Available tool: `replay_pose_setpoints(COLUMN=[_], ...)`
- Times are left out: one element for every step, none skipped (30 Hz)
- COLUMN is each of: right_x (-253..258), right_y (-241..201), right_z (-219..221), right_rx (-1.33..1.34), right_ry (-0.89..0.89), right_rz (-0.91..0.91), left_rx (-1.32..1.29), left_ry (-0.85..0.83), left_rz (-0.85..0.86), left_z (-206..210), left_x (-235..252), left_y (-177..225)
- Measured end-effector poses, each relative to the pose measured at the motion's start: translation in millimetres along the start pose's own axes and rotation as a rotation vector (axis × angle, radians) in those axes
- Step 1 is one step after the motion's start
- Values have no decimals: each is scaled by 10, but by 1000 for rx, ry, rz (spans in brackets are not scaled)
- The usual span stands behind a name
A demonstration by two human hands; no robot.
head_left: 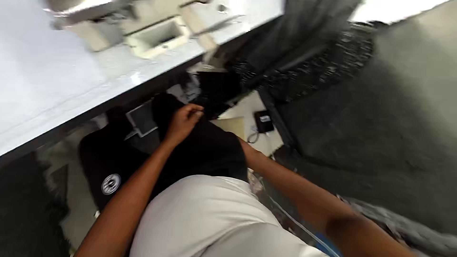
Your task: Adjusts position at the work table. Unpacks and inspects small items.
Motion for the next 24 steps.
replay_pose_setpoints(right_x=[-27,-14,15,50,73,78,52,3,-49,-104,-171,-228,-274,-305,-314,-300,-255,-206,-179,-181,-189,-180,-147,-88], right_y=[66,99,118,148,210,301,350,360,402,473,530,590,651,707,767,834,918,993,1053,1084,1063,983,846,670], right_z=[5,11,20,31,46,69,64,26,-22,-76,-129,-170,-197,-221,-226,-208,-212,-255,-324,-402,-475,-532,-561,-561], right_rx=[56,82,66,21,-45,-142,-241,-369,-499,-595,-652,-679,-664,-563,-397,-201,33,277,486,653,765,811,816,796], right_ry=[72,136,178,211,225,222,189,135,89,59,46,46,66,89,119,164,190,207,227,245,269,303,339,350], right_rz=[34,44,25,-19,-64,-113,-141,-169,-231,-320,-424,-511,-561,-526,-433,-359,-312,-263,-211,-177,-173,-184,-195,-205], left_rx=[-7,-6,-9,-13,-12,-9,-5,7,24,35,32,15,-15,-56,-104,-154,-206,-258,-316,-369,-403,-414,-410,-402], left_ry=[8,9,10,11,10,10,8,0,-3,-4,0,7,17,29,43,58,73,90,115,136,152,162,163,153], left_rz=[-6,-14,-22,-27,-27,-30,-31,-35,-35,-35,-28,-17,-6,2,3,-6,-28,-65,-97,-129,-156,-178,-199,-213], left_z=[4,4,5,14,27,37,40,40,38,35,31,28,26,23,15,-1,-22,-50,-86,-117,-139,-154,-165,-169], left_x=[4,6,13,21,23,16,13,13,13,12,13,15,16,18,14,-3,-37,-82,-130,-190,-259,-329,-399,-461], left_y=[-14,-20,-28,-39,-49,-59,-66,-61,-58,-55,-54,-55,-60,-65,-71,-71,-53,-12,22,42,56,70,90,112])
Point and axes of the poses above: each hand's wrist, its own x-axis towards the middle knuckle, its own z-axis out of the palm, y = z × x, the point moved 4 cm from there along x, towards the middle knuckle, and after that the axes turned 7 degrees about -y, right-handed, at the moved point
